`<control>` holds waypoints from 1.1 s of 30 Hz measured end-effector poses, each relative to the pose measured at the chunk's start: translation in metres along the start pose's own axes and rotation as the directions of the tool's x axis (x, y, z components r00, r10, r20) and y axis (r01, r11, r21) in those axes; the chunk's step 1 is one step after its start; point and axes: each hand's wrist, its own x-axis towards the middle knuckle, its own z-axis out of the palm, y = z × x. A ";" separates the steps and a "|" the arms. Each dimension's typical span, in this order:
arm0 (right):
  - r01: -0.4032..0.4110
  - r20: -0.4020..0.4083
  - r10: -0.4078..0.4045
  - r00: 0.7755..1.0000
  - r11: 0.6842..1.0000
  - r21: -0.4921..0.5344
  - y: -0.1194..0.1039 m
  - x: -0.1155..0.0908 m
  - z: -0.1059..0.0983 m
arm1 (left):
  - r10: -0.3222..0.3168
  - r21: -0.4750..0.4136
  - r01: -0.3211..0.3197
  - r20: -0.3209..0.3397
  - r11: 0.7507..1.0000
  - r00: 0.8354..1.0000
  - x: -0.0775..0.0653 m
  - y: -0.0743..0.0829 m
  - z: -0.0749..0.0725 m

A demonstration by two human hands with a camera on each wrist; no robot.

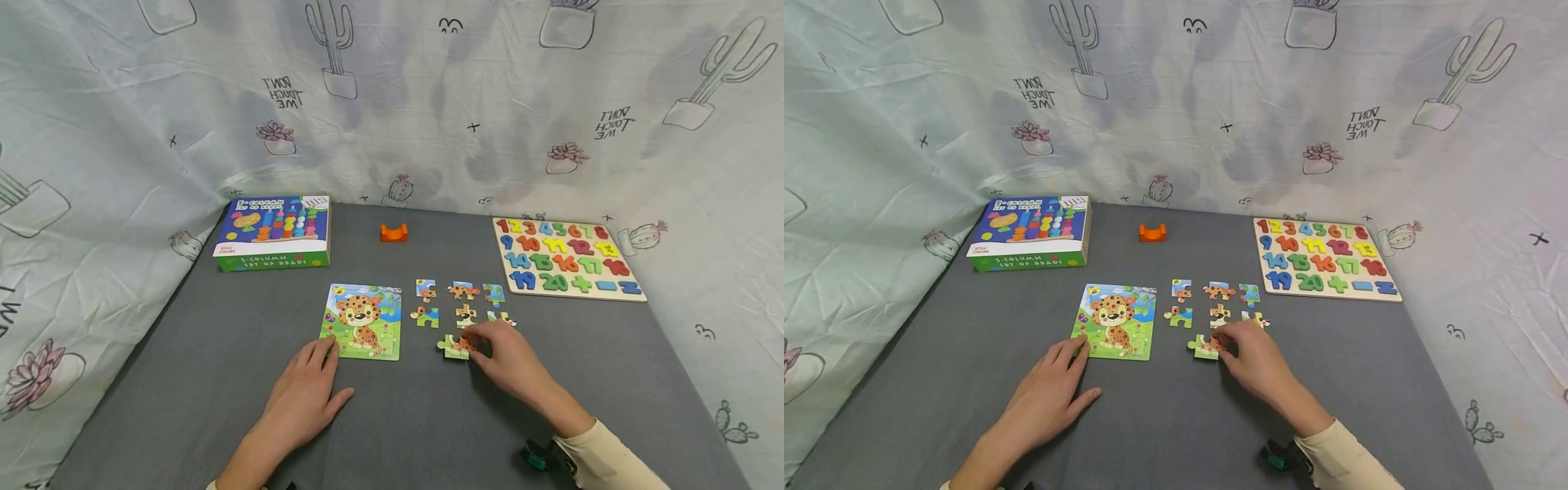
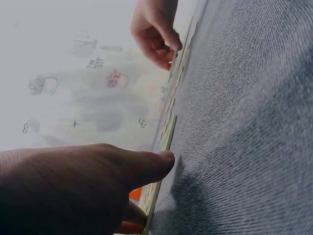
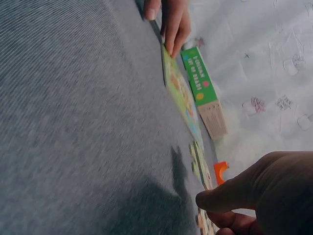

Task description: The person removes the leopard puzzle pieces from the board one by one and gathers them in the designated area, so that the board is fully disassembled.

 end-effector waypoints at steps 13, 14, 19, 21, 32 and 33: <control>0.004 0.000 -0.005 1.000 0.999 -0.049 0.014 -0.009 -0.001 | -0.008 0.010 0.008 0.016 1.000 1.000 0.002 0.001 -0.002; 0.005 -0.002 -0.005 1.000 0.999 -0.049 0.014 -0.010 -0.001 | -0.009 0.010 0.009 0.016 1.000 1.000 0.002 0.001 -0.002; -0.003 -0.007 0.003 1.000 0.998 -0.057 0.015 -0.012 -0.002 | -0.012 0.009 0.012 0.020 1.000 1.000 0.002 0.001 -0.002; -0.014 -0.008 0.013 1.000 0.998 -0.062 0.015 -0.013 -0.002 | -0.011 0.008 0.011 0.021 1.000 1.000 0.001 0.001 -0.003; -0.047 -0.036 0.044 0.998 0.996 -0.081 0.010 -0.010 -0.003 | -0.005 0.008 0.005 0.012 1.000 1.000 0.003 0.000 0.000; -0.051 -0.040 0.048 0.998 0.996 -0.080 0.008 -0.008 -0.003 | -0.004 0.004 0.004 0.007 1.000 1.000 0.003 -0.001 0.001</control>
